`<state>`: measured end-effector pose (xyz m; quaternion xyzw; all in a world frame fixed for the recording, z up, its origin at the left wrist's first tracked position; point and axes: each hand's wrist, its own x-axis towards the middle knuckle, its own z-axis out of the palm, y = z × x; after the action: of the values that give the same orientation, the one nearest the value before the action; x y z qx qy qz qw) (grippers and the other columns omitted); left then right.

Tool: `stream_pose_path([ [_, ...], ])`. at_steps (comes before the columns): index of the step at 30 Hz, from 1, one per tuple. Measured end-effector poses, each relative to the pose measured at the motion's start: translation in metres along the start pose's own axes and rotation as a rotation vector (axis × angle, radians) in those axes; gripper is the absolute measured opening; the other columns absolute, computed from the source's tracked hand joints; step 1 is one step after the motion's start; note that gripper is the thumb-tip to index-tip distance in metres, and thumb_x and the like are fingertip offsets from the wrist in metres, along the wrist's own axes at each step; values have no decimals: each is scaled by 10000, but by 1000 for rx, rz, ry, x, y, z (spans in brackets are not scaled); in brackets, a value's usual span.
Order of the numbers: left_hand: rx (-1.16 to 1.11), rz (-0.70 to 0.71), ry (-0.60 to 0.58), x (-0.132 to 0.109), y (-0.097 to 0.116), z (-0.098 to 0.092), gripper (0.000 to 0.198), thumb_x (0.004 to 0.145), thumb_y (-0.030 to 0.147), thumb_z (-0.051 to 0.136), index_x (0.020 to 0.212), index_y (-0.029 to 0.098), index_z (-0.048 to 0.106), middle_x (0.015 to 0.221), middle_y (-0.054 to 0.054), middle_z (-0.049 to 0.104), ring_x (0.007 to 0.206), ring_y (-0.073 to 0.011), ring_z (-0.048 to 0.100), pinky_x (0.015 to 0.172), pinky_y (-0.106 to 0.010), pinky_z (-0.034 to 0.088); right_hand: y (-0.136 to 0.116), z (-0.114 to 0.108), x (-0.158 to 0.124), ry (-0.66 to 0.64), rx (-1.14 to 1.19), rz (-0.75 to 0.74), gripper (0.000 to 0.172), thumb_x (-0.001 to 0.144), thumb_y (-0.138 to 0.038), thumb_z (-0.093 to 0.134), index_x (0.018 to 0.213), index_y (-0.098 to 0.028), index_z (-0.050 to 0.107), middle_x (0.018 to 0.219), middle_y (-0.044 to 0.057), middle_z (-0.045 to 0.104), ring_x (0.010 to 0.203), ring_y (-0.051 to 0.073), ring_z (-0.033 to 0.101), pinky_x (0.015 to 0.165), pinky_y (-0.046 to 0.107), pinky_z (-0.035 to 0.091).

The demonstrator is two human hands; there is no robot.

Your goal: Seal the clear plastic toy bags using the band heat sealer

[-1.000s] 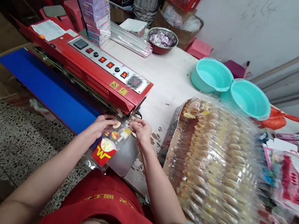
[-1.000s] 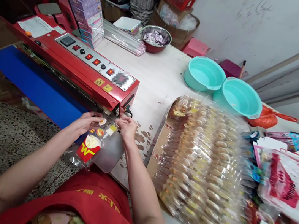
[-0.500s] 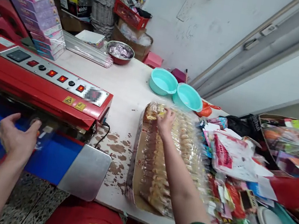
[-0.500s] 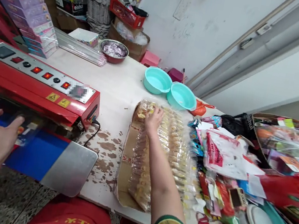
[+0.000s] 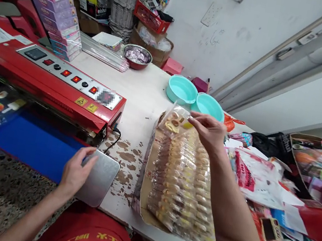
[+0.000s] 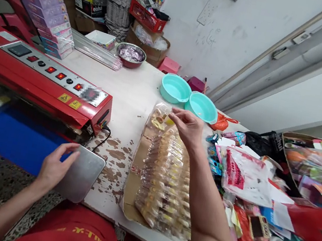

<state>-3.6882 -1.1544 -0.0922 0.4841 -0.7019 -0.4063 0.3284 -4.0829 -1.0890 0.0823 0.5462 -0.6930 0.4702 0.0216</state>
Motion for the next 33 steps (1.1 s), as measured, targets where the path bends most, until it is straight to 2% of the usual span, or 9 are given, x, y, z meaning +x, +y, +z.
stream_pose_path([
  [4,-337,22,-194,16,60,15,402,806,396,659,1155,210,587,1153,-82,673,1065,-208,625,965,-360,464,-63,2,-28,12,208,156,120,711,-314,796,747,-211,747,880,53,770,867,227,720,810,373,564],
  [7,-655,-73,-314,38,97,17,592,766,408,706,1288,207,515,1281,-115,614,1133,-213,604,943,-333,478,-81,34,-58,-152,403,344,132,678,-326,818,705,-214,753,845,58,772,847,232,724,775,362,574],
  [10,-819,-312,-412,54,109,13,510,718,426,727,1141,165,612,1047,-106,703,844,-173,675,721,-268,517,-85,77,-90,-292,528,513,169,644,-353,834,678,-208,755,818,69,770,835,234,719,755,346,568],
  [12,-833,-443,-391,56,104,10,390,641,381,767,931,143,661,800,-58,705,629,-128,629,581,-227,478,-86,103,-109,-316,569,599,196,625,-372,842,684,-205,759,805,66,768,781,217,710,718,328,558],
  [14,-840,-526,-321,54,92,8,323,568,326,790,800,148,653,696,-22,677,548,-108,587,515,-208,443,-84,123,-123,-317,588,681,232,604,-394,849,696,-200,762,774,59,761,695,193,687,664,314,544],
  [19,-854,-587,-155,47,59,14,300,520,325,793,713,148,645,734,-35,706,563,-127,608,484,-208,433,-73,155,-140,-295,598,776,262,557,-405,863,675,-197,756,774,57,757,701,194,677,691,328,535],
  [24,-811,-661,34,53,29,31,286,514,314,781,678,132,633,581,-32,664,515,-140,602,499,-229,453,-65,183,-147,-306,631,836,303,503,-394,878,675,-183,744,784,68,758,700,195,676,700,338,541],
  [28,-789,-736,23,62,12,27,285,523,284,796,676,124,616,576,-48,664,478,-132,586,466,-229,442,-60,211,-151,-230,711,953,402,444,-368,899,729,-172,695,687,43,735,598,175,654,597,306,526],
  [33,-752,-810,-50,68,-7,-5,404,489,269,848,799,117,639,680,-65,703,495,-124,606,464,-220,459,-54,253,-147,-215,767,1001,451,431,-352,879,765,-175,632,656,26,712,588,173,647,535,273,493],
])
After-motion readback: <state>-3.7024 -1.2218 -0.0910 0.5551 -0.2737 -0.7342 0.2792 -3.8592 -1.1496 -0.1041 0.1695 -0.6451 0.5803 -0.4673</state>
